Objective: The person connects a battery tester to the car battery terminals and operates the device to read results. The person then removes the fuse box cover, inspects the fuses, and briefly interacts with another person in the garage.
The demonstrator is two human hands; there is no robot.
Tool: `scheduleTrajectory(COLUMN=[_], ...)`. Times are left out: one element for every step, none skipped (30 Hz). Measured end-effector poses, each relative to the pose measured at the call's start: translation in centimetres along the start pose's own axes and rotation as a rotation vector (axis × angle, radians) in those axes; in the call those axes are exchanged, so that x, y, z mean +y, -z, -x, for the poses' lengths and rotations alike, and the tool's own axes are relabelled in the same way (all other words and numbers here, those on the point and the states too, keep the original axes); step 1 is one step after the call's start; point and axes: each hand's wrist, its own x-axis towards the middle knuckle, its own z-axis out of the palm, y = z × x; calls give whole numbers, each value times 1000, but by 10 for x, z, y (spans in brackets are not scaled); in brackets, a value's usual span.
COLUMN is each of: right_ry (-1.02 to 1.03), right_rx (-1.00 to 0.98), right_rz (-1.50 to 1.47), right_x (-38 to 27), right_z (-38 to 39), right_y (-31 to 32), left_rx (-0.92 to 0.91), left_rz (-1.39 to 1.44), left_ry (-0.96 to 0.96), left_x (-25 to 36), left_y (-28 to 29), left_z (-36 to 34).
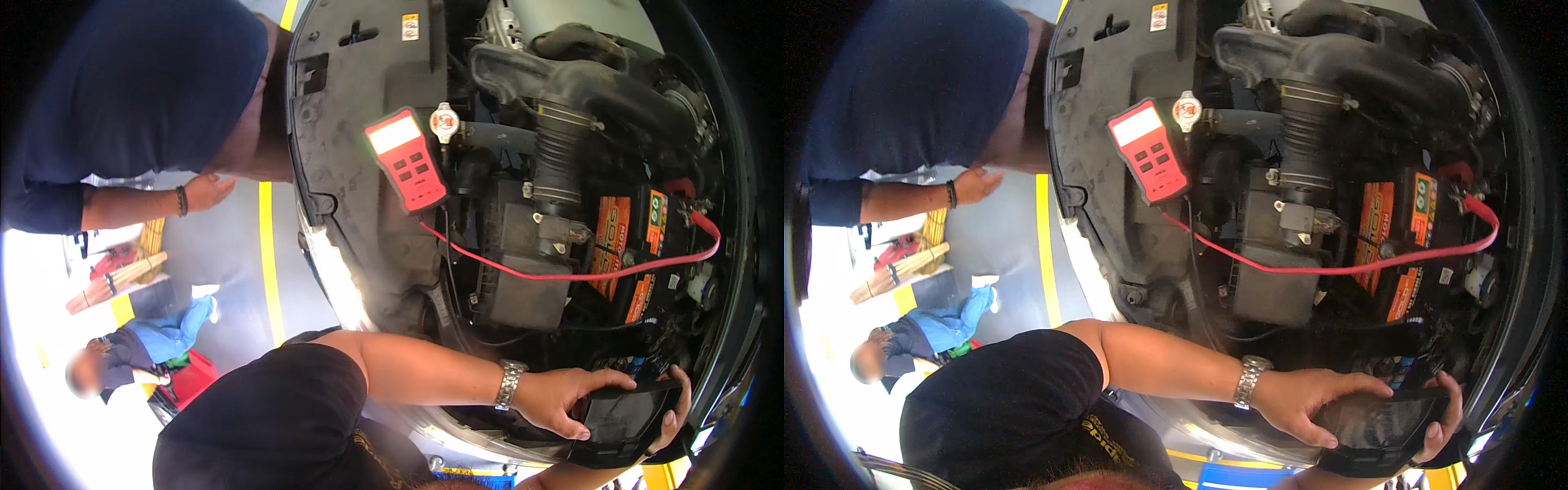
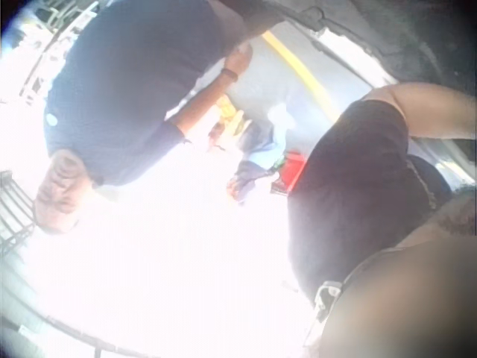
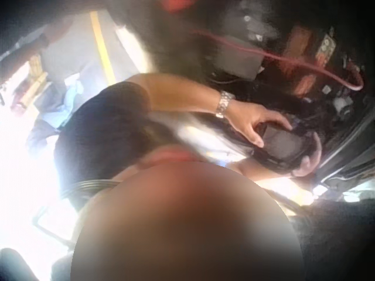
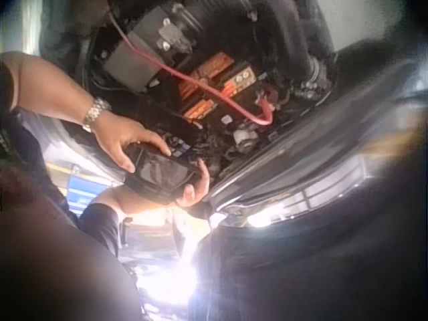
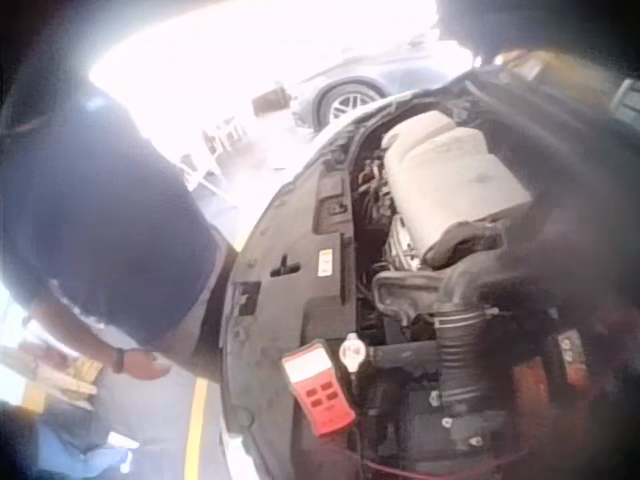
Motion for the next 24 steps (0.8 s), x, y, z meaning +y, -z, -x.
scheduleTrajectory(right_ry=[5, 5, 4, 33, 85, 69, 64, 75, 69, 78, 91, 71, 110, 119, 61, 63, 64, 66, 80, 57, 29, 38, 48, 52], right_rx=[21, -14, -44, -76, -58, -77, -107, -149, -159, -183, -205, -248, -237, -253, -191, -181, -170, -160, -215, -196, -210, -157, -107, -66], right_rz=[48, 40, 28, -26, -4, -20, -46, -91, -134, -197, -241, -320, -269, -283, -209, -197, -186, -174, -177, -140, -132, -115, -94, -69], right_x=[0, 0, 1, 0, 2, 3, 5, 6, 7, 9, 9, 10, 9, 10, 9, 10, 10, 11, 11, 11, 12, 12, 13, 13], right_z=[1, 2, 3, 3, 3, 2, 1, 0, -1, -2, -2, -3, -3, -5, -4, -6, -7, -8, -10, -11, -13, -13, -14, -15], right_y=[4, 9, 12, 17, 20, 25, 29, 34, 38, 42, 47, 50, 53, 54, 56, 55, 55, 52, 50, 46, 42, 38, 34, 30], left_rx=[6, 14, 24, 6, -14, -38, 8, 31, 55, 49, 156, 310, 404, 596, 645, 952, 1114, 1287, 1414, 1497, 1594, 1606, 1625, 1629], left_rz=[-19, -40, -52, -136, -218, -298, -592, -665, -753, -868, -971, -1044, -1143, -1125, -1206, -1389, -1557, -1658, -1765, -1931, -1812, -1779, -1695, -1511], left_ry=[-46, -89, -124, -80, -35, 13, -72, -147, -203, -195, -394, -505, -549, -432, -139, -314, -254, -147, 100, 168, 338, 461, 410, 449], left_x=[0, 0, 1, 2, 4, 8, 13, 21, 31, 42, 56, 70, 84, 92, 113, 114, 125, 129, 131, 134, 133, 131, 128, 126], left_y=[0, 1, 0, 1, 2, 2, 3, 3, 1, 1, -1, 1, 8, 18, 43, 67, 90, 110, 126, 142, 153, 159, 162, 164], left_z=[-1, 0, -1, 0, 2, 3, 8, 11, 13, 15, 17, 19, 24, 34, 52, 63, 73, 83, 97, 110, 115, 118, 120, 120])
